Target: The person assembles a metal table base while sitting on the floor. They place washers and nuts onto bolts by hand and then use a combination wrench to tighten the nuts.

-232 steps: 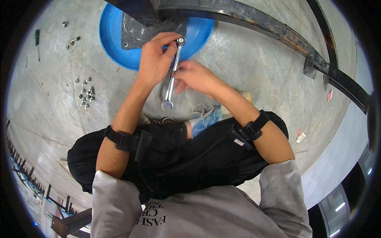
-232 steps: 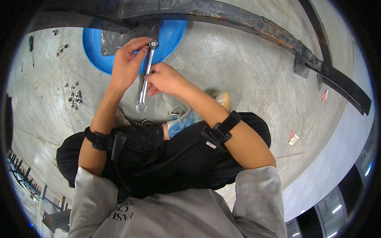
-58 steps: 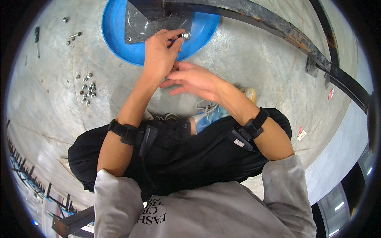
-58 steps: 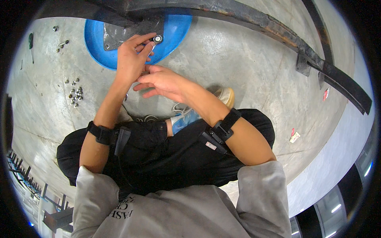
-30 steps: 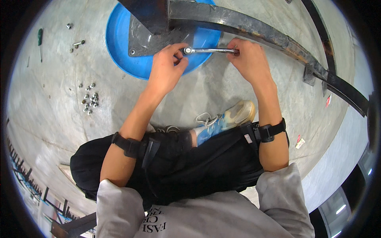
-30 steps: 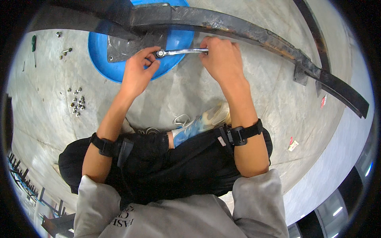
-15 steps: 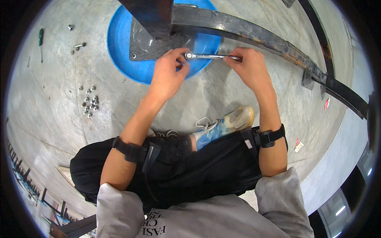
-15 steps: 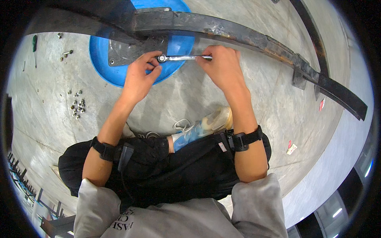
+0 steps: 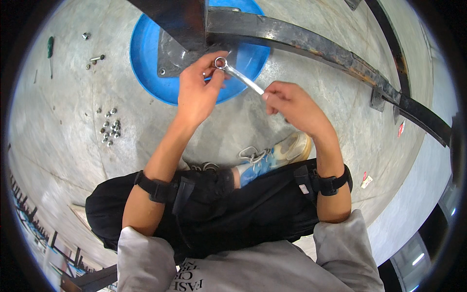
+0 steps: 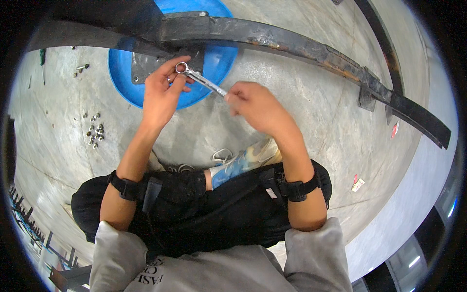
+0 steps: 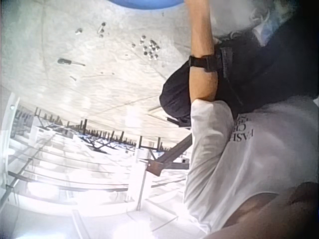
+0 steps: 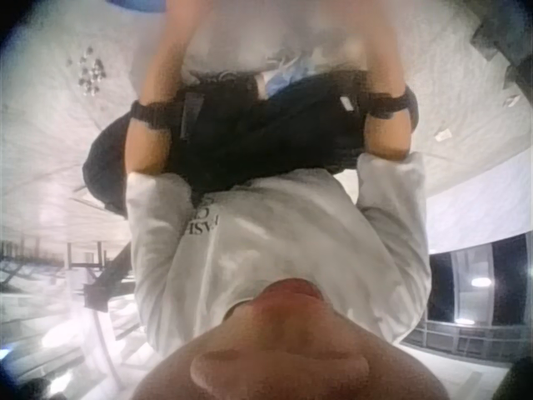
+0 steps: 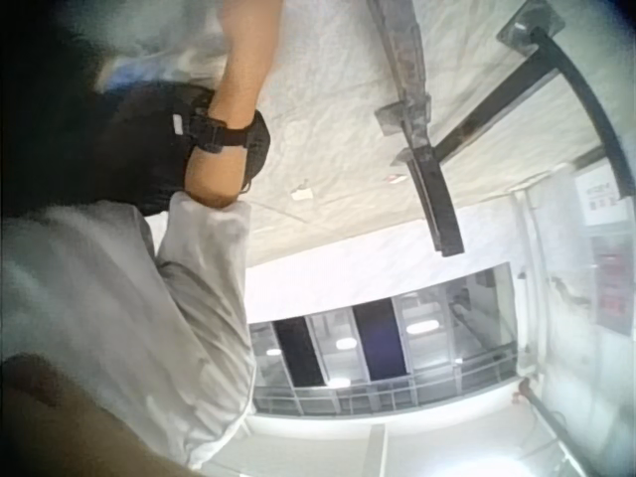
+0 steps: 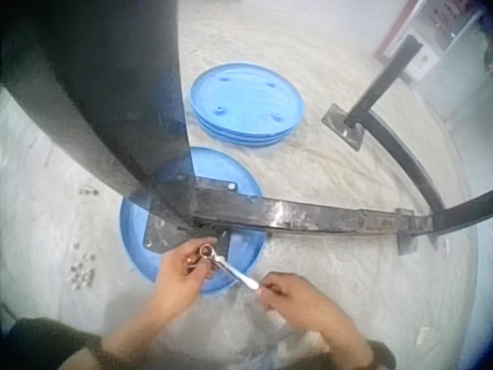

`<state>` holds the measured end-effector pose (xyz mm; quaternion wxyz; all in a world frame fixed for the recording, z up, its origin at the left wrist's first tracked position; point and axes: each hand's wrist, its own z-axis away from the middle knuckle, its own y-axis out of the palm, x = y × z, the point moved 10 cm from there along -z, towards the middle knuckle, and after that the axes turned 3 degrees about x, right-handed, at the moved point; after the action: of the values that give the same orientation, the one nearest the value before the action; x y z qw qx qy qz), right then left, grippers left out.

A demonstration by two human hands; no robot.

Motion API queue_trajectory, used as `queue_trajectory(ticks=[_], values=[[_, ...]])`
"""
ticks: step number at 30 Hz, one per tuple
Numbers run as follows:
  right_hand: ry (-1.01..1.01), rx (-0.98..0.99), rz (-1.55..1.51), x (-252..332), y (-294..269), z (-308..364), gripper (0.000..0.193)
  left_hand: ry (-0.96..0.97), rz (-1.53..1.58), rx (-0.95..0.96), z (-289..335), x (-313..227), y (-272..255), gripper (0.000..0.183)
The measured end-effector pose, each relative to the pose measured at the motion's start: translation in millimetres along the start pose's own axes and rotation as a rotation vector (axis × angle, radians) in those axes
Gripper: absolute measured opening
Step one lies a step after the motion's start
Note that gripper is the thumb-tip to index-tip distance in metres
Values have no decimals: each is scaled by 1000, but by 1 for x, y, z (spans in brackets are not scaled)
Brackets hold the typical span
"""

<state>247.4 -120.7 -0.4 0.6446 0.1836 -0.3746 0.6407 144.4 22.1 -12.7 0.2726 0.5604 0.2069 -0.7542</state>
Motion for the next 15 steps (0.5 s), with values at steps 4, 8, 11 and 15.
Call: queue_trajectory(ticks=[4, 8, 11, 15], values=[[108, 321, -147, -3, 43, 7, 18, -42, 64, 96, -2, 7, 8, 33], [-70, 324, -31, -14, 81, -8, 20, 10, -28, 60, -3, 11, 7, 32], [68, 362, -344, -11, 96, -11, 25, -19, -53, 32, -2, 12, 4, 32], [251, 374, -545, -3, 104, -5, 28, 40, -133, 27, -1, 6, 2, 30]])
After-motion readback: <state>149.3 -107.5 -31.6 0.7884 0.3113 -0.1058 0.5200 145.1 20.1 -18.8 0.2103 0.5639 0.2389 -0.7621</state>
